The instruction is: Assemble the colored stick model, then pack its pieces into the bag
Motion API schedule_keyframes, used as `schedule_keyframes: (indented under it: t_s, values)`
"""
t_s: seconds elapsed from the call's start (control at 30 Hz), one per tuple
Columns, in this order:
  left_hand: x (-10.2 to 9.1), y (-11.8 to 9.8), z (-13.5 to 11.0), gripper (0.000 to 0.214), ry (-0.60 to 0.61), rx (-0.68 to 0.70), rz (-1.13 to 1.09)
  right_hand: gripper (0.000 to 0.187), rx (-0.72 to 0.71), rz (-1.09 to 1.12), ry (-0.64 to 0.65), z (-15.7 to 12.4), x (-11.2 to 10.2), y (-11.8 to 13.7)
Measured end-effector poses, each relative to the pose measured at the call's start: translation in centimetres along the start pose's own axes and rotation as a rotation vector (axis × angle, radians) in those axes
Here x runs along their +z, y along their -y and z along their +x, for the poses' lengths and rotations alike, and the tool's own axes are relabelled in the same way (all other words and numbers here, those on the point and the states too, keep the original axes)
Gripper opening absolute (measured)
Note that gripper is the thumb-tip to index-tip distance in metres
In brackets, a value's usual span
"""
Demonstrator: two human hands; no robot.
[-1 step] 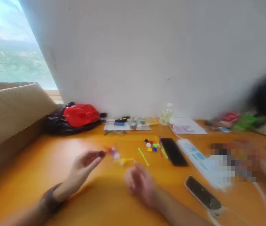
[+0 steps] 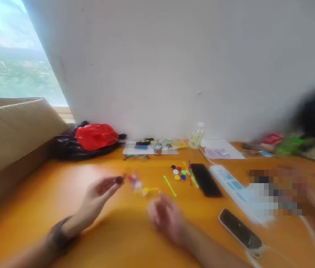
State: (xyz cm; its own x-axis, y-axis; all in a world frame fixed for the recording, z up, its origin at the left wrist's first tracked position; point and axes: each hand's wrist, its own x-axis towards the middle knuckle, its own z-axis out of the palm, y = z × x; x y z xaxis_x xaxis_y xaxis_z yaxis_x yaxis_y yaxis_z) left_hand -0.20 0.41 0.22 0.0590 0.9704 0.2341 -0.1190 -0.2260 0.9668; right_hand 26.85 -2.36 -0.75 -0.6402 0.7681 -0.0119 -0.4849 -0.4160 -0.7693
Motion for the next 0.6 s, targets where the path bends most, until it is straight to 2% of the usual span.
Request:
schedule_keyframes:
  t_s: [0.23,0.47,0.6]
  values:
    - [-1.9,-0.3,2.7,0.059,-0.013,-0.217,-0.158,0.065,0.024,-0.059,-0.022,-0.1,-0.2,-0.2]
    - [-3.3,1.3,3.7,0.049,0.061,-0.354,-0.401,0.065,0.045,-0.131,-0.063,-0.1,-0.1,-0.1]
    - [-3.3,2.3,3.6,0.042,0.127,-0.361,-0.471,0.066,0.058,-0.206,-0.068,-0.1,-0.6,-0.4]
